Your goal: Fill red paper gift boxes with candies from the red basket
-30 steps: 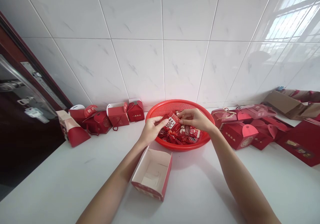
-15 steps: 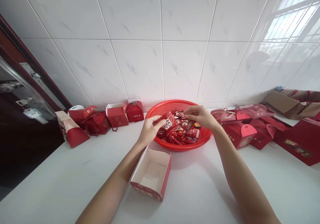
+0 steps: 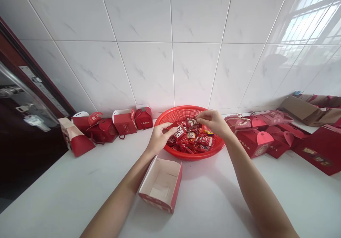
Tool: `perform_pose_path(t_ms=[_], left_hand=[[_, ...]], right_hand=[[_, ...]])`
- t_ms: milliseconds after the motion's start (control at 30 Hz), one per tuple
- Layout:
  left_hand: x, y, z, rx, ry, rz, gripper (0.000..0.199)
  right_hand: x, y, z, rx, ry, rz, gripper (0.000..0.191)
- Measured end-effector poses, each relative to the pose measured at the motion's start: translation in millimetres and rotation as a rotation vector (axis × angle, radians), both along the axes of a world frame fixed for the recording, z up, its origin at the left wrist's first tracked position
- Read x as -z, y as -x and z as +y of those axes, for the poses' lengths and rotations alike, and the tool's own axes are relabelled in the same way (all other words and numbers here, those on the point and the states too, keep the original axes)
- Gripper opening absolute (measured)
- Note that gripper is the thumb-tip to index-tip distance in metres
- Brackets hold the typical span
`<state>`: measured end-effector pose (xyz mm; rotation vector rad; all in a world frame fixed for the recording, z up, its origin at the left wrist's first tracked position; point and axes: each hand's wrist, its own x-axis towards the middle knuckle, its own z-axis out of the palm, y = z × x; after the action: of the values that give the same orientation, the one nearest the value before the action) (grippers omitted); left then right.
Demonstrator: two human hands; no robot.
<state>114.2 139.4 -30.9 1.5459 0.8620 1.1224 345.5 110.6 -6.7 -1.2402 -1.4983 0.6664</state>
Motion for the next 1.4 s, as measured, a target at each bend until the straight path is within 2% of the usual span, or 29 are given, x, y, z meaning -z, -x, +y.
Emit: perform_pose_path(t_ms=[100,200,367,567,800,933,1100,1133,1267,1400], left_hand=[[0.7,0,1,-0.003,0.034,-0.020,0.037],[0.5,0,1,-0.005,0.036,-0.013,0.040],[3.0,1,2,-0.020,0.003,0.008,0.046],[6.5,0,5,-0.036,0.066,-0.165,0.056],[5.8,1,3,-0.014,0.070,-0.171,0.054],[4.4,0,3,-0.054,0.039,-0.127,0.052],[3.4,1,2,-0.082,0.013,-0.093,0.049],[3.6,2,2,-0.083,0.004,-0.086,0.050],[5.1,3,3,-0.082,-0.029,-0.049,0.052],[5.6,4,3,-0.077,-0.027,-0.029,0.055]], right_hand=[[0.1,11,-2,0.074,-0.076,-0.049,0.012],[1.0,20,-3,0.061,-0.074,-0.003,0.014],[-1.0,26,-9,-0.124,-0.072,0.108,0.019],[-4.5,22,-14,-0.283,-0.086,-0.041,0.016],[0.5,27,-10,-0.172,-0.137,-0.172,0.025],[6.5,31,-6,-0.122,-0.179,-0.197,0.034],[7.2,32,-4,-0.071,-0.221,-0.273,0.008],[6.6,32,-4,-0.055,-0.226,-0.300,0.009],[4.6,32,-5,-0.030,-0.249,-0.357,0.034],[4.2,32,-4,-0.048,-0.247,-0.349,0.032]])
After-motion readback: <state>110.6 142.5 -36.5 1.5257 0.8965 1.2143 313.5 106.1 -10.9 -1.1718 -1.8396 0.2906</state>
